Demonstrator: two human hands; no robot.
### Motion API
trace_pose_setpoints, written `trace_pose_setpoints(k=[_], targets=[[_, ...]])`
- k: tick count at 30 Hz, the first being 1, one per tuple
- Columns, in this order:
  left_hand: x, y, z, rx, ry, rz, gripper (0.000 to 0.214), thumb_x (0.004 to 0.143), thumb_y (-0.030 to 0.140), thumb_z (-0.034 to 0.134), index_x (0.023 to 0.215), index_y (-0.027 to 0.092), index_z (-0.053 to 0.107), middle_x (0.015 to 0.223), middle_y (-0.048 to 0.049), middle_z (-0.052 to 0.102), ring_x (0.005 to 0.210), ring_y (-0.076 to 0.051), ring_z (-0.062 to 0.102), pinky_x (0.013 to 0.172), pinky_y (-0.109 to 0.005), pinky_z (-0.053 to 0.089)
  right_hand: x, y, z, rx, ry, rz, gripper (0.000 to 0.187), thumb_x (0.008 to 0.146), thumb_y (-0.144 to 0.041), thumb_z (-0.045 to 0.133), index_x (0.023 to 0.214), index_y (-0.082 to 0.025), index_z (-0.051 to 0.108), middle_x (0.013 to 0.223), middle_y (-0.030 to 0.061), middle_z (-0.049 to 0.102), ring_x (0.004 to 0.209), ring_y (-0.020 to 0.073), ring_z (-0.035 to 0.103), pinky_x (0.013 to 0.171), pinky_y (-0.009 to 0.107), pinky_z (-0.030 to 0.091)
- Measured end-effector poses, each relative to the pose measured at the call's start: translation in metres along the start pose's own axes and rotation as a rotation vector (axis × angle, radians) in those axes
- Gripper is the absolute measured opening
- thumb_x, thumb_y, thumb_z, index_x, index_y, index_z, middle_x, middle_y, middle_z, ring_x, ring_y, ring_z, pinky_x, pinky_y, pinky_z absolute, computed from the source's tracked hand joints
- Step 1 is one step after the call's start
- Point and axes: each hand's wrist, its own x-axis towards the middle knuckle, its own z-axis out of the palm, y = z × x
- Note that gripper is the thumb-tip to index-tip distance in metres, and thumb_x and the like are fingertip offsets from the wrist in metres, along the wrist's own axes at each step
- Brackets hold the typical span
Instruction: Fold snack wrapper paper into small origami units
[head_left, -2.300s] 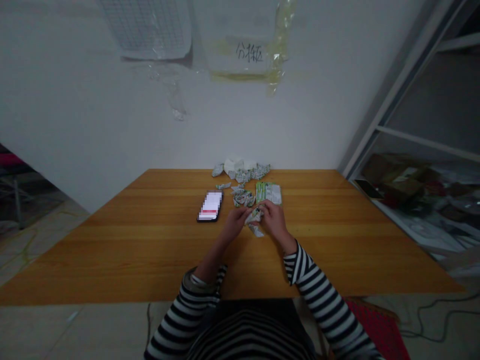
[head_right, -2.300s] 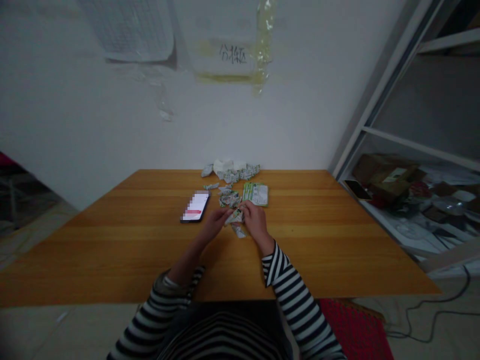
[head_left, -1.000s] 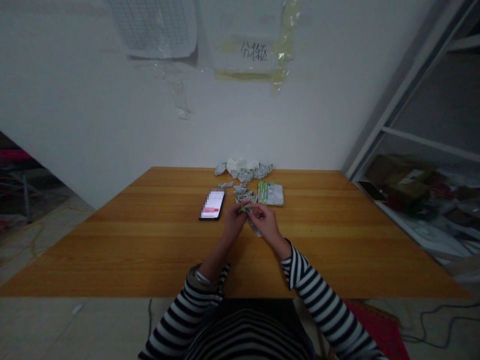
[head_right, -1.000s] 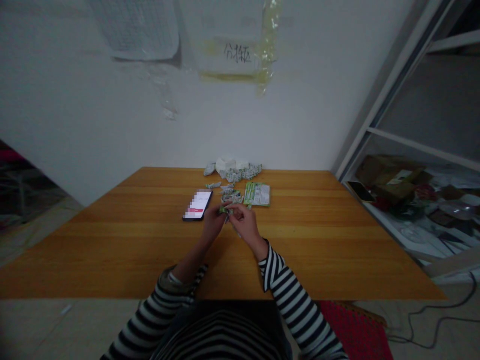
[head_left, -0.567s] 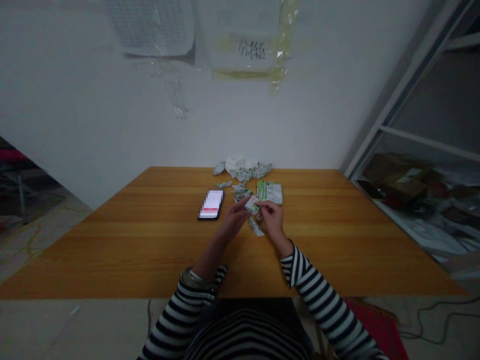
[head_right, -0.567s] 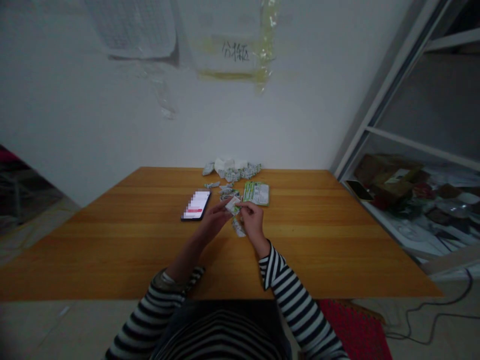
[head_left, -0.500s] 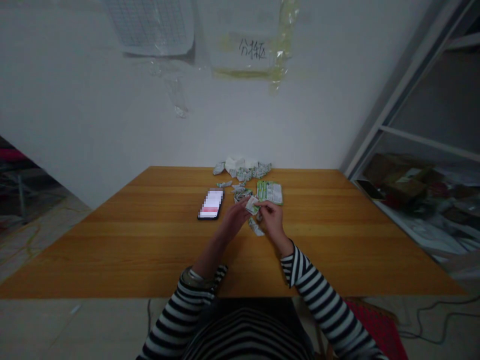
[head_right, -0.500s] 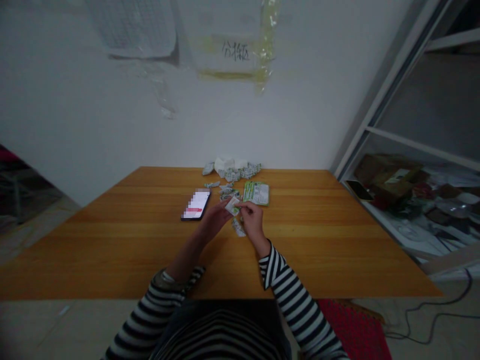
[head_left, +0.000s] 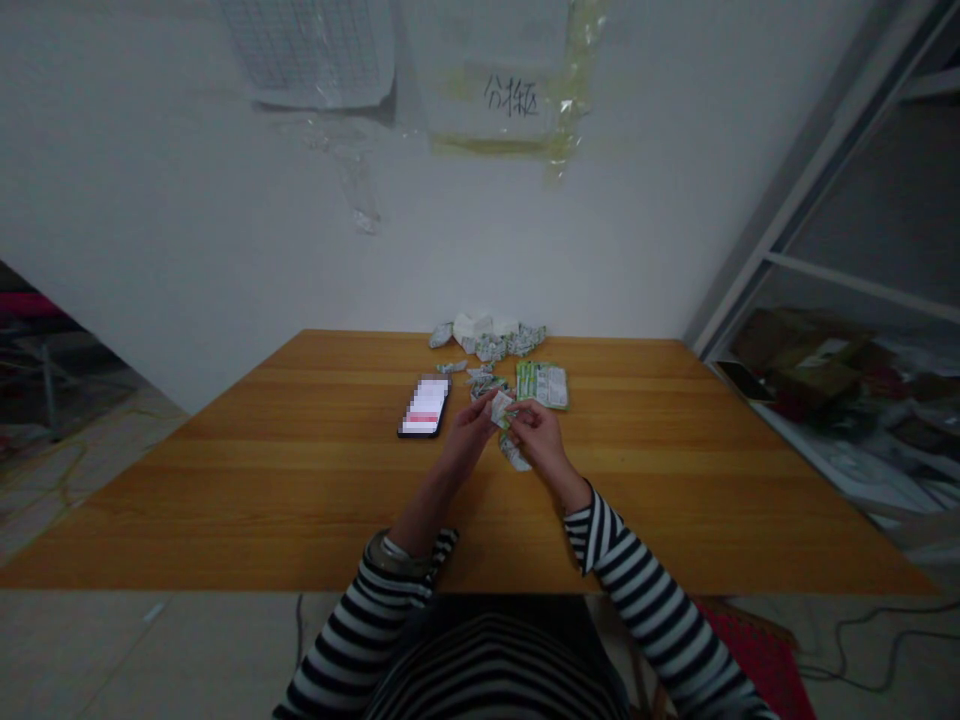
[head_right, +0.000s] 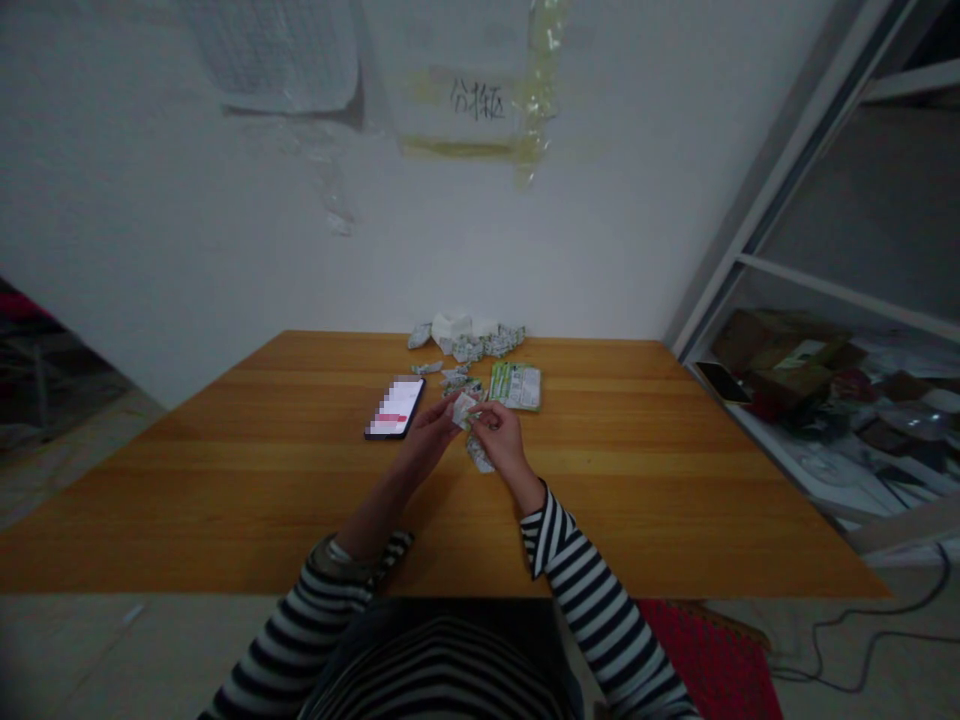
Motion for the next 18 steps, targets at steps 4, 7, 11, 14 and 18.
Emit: trace_pose_setpoints(k=[4,7,11,14,18], targets=[[0.003,0.0,-0.006,0.34,0.017,0.22,0.037,0.081,0.036,0.066,0.113,0.02,0.056,0.11,-0.0094,0.067,0.104,-0.021,0.063,0.088,-0.034,0.051,0.004,0.002,-0.007,0.084,0.037,0.073,0.023,0.07,-0.036,0.07,0.085,-0.019,0.065,0.051,-0.0061,0.054,0.042,0.0106,0.05,0.043,0.022,0.039],[0.003,0.003,-0.014,0.635,0.025,0.303,0.027,0.08,0.024,0.066,0.104,0.019,0.056,0.102,-0.0055,0.064,0.089,-0.017,0.064,0.081,-0.031,0.053,0.006,-0.005,-0.015,0.015,0.034,0.034,0.019,0.068,-0.031,0.07,0.081,-0.018,0.066,0.05,-0.0056,0.054,0.042,0.0101,0.048,0.045,0.021,0.037],[0.0,0.01,-0.017,0.875,-0.017,0.386,0.03,0.081,0.015,0.062,0.11,0.021,0.057,0.109,-0.007,0.059,0.094,-0.019,0.062,0.083,-0.034,0.051,0.007,-0.015,-0.02,-0.066,0.032,-0.024,0.014,0.068,-0.024,0.067,0.08,-0.018,0.07,0.055,-0.0047,0.054,0.048,0.0101,0.048,0.048,0.021,0.036],[-0.004,0.013,-0.014,1.056,-0.102,0.371,0.016,0.081,0.012,0.061,0.094,0.021,0.065,0.113,-0.0087,0.056,0.102,-0.023,0.06,0.087,-0.037,0.049,0.004,-0.022,-0.02,-0.227,-0.012,-0.156,0.014,0.071,-0.019,0.063,0.081,-0.019,0.072,0.07,-0.0008,0.06,0.06,0.0122,0.053,0.057,0.023,0.041],[-0.005,0.012,-0.013,1.102,-0.108,0.358,0.009,0.08,0.013,0.062,0.082,0.02,0.067,0.109,-0.0078,0.055,0.096,-0.022,0.061,0.084,-0.036,0.05,0.0,-0.026,-0.017,-0.373,-0.048,-0.257,0.016,0.076,-0.016,0.057,0.083,-0.02,0.071,0.077,0.0016,0.062,0.068,0.0148,0.056,0.065,0.026,0.043]])
